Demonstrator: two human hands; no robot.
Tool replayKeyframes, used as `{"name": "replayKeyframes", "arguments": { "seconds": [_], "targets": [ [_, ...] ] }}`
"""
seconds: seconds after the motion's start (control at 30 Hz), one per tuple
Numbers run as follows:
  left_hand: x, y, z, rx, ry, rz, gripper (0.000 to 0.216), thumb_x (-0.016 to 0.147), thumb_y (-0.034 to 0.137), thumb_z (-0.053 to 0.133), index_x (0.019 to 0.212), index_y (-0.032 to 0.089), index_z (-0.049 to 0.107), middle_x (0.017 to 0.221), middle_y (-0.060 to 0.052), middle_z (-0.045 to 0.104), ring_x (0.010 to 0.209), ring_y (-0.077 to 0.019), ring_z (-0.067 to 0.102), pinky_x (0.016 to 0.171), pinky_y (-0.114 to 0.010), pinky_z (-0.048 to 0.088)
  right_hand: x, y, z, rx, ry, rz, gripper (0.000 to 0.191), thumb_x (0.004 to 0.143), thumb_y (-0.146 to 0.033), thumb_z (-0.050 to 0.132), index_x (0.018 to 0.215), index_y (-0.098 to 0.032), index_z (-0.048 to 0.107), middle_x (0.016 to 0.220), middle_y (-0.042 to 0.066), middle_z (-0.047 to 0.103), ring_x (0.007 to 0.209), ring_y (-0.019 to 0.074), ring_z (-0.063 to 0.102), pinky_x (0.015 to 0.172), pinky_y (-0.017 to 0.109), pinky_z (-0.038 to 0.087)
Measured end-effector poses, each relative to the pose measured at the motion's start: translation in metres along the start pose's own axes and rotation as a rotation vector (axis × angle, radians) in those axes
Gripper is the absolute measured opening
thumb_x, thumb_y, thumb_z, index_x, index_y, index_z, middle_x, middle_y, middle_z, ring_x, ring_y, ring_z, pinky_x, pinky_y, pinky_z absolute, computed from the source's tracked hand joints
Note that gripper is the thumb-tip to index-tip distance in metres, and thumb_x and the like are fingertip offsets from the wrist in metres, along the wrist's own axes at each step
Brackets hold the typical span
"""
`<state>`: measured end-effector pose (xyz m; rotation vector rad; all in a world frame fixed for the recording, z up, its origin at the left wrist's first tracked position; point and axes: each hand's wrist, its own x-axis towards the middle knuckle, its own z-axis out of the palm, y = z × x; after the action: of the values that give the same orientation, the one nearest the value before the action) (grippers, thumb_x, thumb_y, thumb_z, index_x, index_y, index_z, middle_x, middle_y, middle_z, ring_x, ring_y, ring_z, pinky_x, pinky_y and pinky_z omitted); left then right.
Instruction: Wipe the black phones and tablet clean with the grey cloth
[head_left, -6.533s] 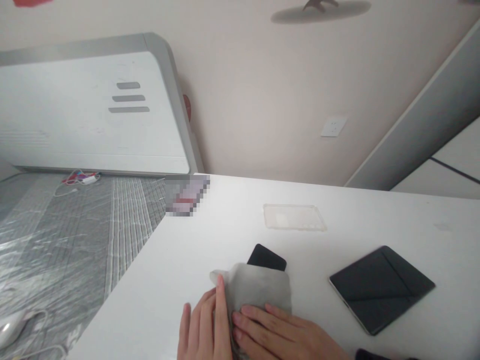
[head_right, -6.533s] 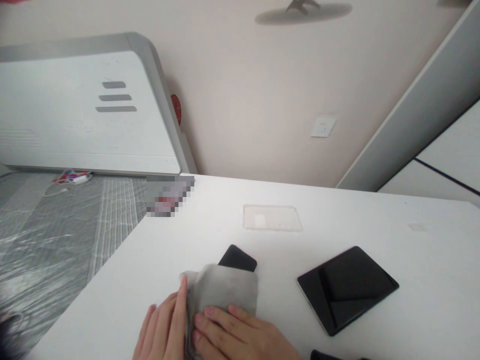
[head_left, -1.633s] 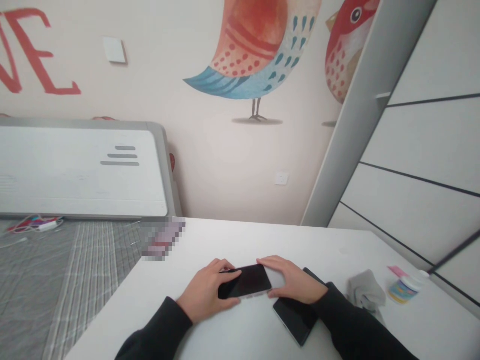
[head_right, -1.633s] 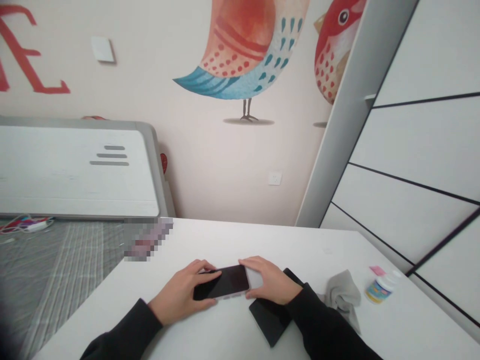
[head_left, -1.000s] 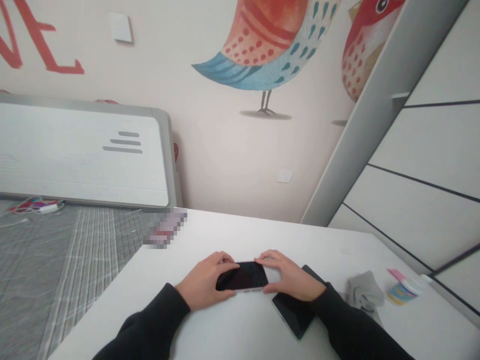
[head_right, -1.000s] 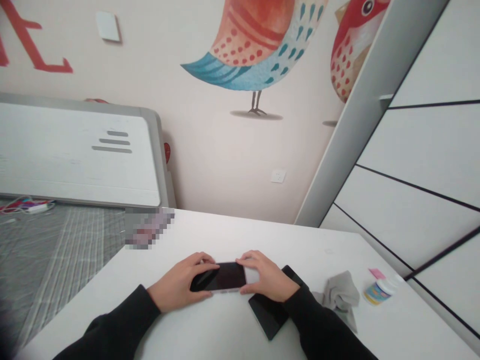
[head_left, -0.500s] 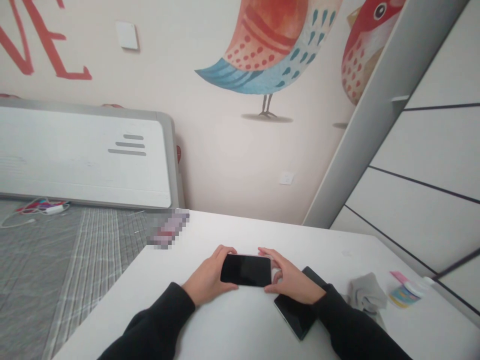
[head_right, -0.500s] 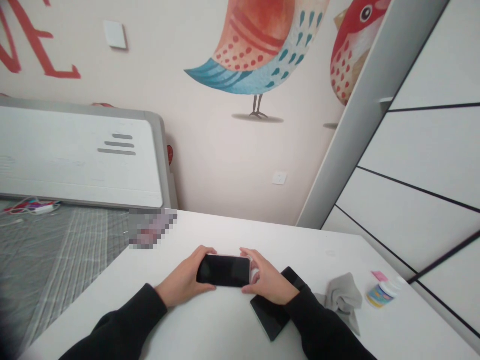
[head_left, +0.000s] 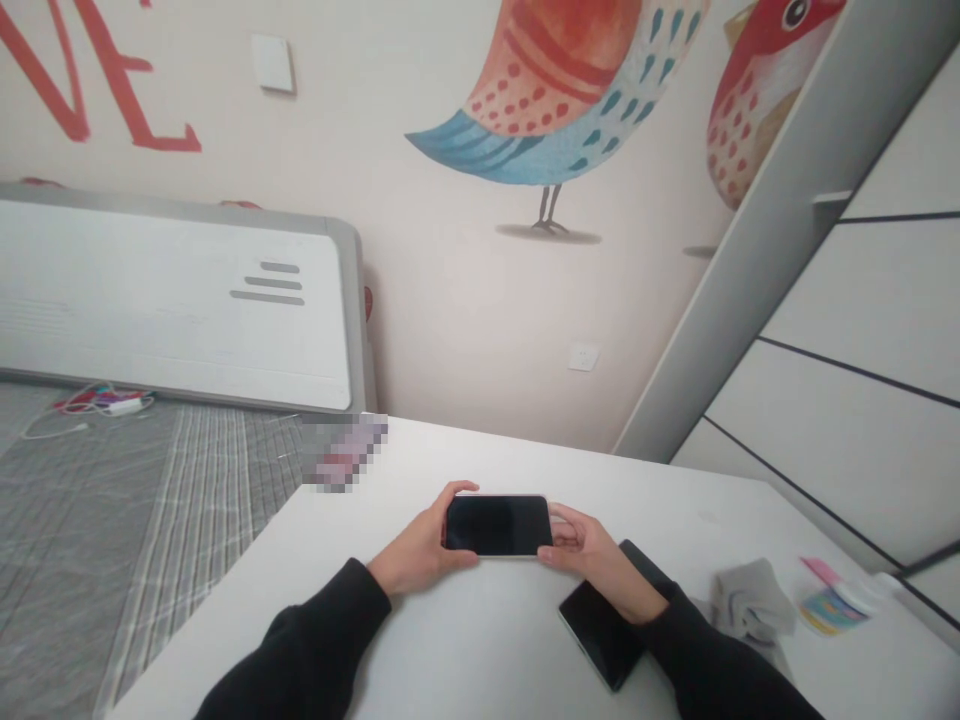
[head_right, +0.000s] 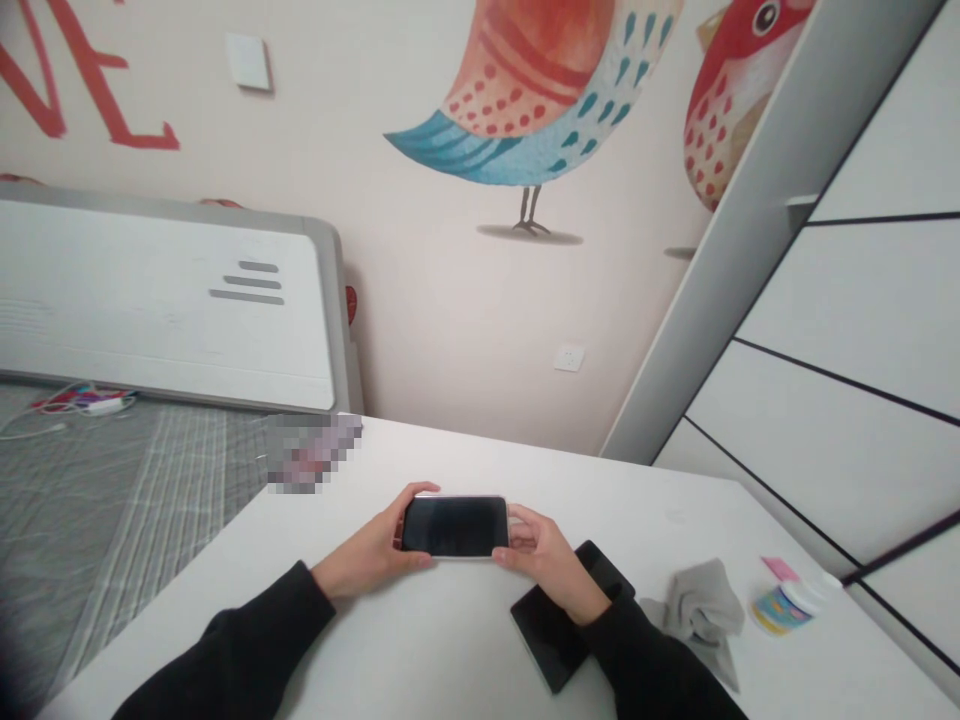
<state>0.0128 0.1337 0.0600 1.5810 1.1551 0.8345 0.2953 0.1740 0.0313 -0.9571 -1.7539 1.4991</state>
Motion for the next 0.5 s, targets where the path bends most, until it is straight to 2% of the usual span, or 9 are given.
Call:
{"name": "replayKeyframes", "arguments": {
  "seconds": [0.1,0.17,0.27,0.37,0.5],
  "targets": [
    [0.0,-0.003,0.0,-0.085,-0.062,-0.009,0.079,0.071,0.03,0.077,0.142,0.025,0.042,0.097,0.0,0.064,0.081,-0.0176,0.063,0.072,-0.03,0.049,0.002,0.003,-0.003,-0.008,0.042,-0.041,0.083,0.079,-0.069,0.082,0.143,-0.018,0.061,0.125,0.015,0.075,0.113,0.0335,0.072,0.098,0.05,0.057],
    [0.001,-0.005,0.0,-0.123,-0.071,-0.009,0.079,0.07,0.031,0.077,0.14,0.025,0.042,0.103,-0.001,0.064,0.085,-0.0182,0.064,0.076,-0.031,0.051,0.001,0.001,-0.004,-0.029,0.043,-0.068,0.079,0.083,-0.066,0.079,0.144,-0.019,0.061,0.135,0.015,0.071,0.124,0.0334,0.067,0.104,0.049,0.054],
    [0.002,-0.007,-0.001,-0.13,-0.067,-0.011,0.077,0.069,0.03,0.074,0.138,0.023,0.042,0.103,-0.002,0.063,0.09,-0.0191,0.065,0.08,-0.032,0.052,-0.001,0.0,-0.001,-0.078,0.036,-0.08,0.072,0.089,-0.064,0.074,0.146,-0.021,0.06,0.13,0.013,0.073,0.12,0.0316,0.068,0.095,0.045,0.058],
    [0.001,-0.005,-0.001,-0.053,-0.049,-0.01,0.073,0.072,0.028,0.069,0.139,0.022,0.042,0.102,-0.002,0.064,0.082,-0.0182,0.065,0.074,-0.031,0.052,-0.001,0.005,0.0,-0.142,0.08,-0.079,0.069,0.091,-0.061,0.072,0.145,-0.02,0.06,0.122,0.012,0.075,0.112,0.0294,0.07,0.087,0.042,0.06],
    [-0.004,-0.002,0.004,0.14,0.046,0.048,0.071,0.072,0.021,0.068,0.14,0.022,0.047,0.119,-0.008,0.066,0.09,-0.0209,0.067,0.077,-0.032,0.054,0.0,0.015,0.001,-0.235,0.158,-0.098,0.069,0.096,-0.053,0.071,0.152,-0.019,0.05,0.119,0.012,0.073,0.103,0.0252,0.072,0.084,0.041,0.061]
  ]
}}
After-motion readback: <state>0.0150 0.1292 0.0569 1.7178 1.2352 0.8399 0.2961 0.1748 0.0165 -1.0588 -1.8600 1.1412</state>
